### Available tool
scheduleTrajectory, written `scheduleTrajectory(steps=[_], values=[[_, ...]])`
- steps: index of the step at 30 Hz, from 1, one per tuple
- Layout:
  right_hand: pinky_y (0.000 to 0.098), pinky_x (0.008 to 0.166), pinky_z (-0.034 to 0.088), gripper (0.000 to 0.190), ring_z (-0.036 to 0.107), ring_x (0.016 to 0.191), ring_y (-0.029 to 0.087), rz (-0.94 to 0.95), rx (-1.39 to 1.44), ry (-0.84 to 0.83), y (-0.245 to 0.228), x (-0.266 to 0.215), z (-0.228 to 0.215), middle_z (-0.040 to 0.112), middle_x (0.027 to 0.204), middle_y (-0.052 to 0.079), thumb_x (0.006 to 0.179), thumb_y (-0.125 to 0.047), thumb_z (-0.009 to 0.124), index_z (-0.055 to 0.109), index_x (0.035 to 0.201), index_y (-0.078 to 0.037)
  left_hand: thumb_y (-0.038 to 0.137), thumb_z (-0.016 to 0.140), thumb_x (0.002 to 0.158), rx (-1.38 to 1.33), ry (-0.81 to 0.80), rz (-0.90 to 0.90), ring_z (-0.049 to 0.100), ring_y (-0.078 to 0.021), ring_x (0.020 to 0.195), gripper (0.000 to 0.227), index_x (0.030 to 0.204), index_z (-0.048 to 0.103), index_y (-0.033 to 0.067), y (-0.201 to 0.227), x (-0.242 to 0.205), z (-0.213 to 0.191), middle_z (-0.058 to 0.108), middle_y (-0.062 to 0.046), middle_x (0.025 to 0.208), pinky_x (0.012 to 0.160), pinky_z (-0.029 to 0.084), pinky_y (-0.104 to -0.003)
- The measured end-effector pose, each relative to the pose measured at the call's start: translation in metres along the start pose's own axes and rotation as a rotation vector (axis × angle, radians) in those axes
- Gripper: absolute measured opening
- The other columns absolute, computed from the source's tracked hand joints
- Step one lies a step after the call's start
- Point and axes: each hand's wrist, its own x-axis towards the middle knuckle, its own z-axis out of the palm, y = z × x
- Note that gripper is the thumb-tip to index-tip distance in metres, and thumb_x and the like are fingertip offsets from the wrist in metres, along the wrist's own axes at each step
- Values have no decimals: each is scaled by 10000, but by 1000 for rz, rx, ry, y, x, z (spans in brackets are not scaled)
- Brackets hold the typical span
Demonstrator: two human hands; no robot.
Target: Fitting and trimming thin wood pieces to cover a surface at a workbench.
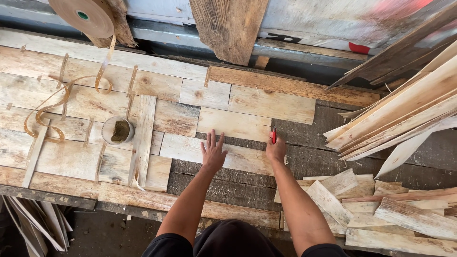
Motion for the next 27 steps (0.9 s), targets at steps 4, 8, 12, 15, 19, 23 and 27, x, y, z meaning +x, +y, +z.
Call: scheduleTrajectory(steps=[4, 8, 12, 15, 19, 23, 27], values=[[383, 997, 554, 281, 721, 1106, 240, -29, 54, 31, 0, -2, 0, 754, 1206, 104, 963, -103, 619, 740, 1217, -108, 387, 617, 1004, -4, 6, 0, -127, -319, 1584, 889, 1660, 27, 285, 0, 0, 0, -188, -131, 1713, 1248, -6, -648], [381, 990, 557, 281, 718, 1112, 241, -33, 34, 16, -1, -2, -1, 754, 1210, 98, 967, -107, 622, 737, 1223, -111, 380, 621, 1001, -13, 12, 2, -123, -317, 1585, 886, 1663, 40, 286, -1, -1, 0, -184, -131, 1716, 1248, -6, -646], [376, 978, 565, 294, 723, 1106, 229, 13, 62, -21, -3, -5, -3, 744, 1231, 88, 973, -109, 615, 724, 1246, -121, 372, 632, 996, -25, 23, 6, -115, -314, 1586, 885, 1661, 54, 288, -1, -2, 0, -175, -127, 1717, 1250, -5, -642], [382, 977, 563, 286, 718, 1107, 231, -8, 22, -13, -7, -9, -6, 748, 1226, 95, 980, -115, 616, 732, 1242, -117, 373, 636, 995, -27, 23, 3, -112, -312, 1587, 881, 1660, 64, 287, -1, -1, -1, -169, -125, 1717, 1252, -1, -643], [385, 961, 563, 286, 713, 1100, 234, 3, 43, -30, 0, -8, -6, 735, 1242, 95, 985, -117, 607, 724, 1247, -115, 372, 638, 993, -39, 21, 1, -108, -307, 1589, 876, 1659, 74, 292, -4, 1, 3, -167, -117, 1719, 1252, 2, -644], [459, 915, 572, 296, 720, 1050, 317, 96, 64, -40, -29, -27, -35, 723, 1280, 90, 1024, -139, 574, 691, 1295, -120, 375, 633, 987, -51, 90, 15, -78, -301, 1589, 856, 1657, 105, 304, -9, 0, 12, -131, -105, 1730, 1252, 12, -636], [520, 728, 577, 323, 693, 859, 379, 216, 68, -68, 6, -31, -54, 672, 1358, 57, 1057, -152, 497, 635, 1348, -136, 446, 627, 976, -63, 130, 8, -48, -285, 1593, 840, 1644, 136, 307, -10, -27, 7, -70, -90, 1731, 1252, 19, -645]])
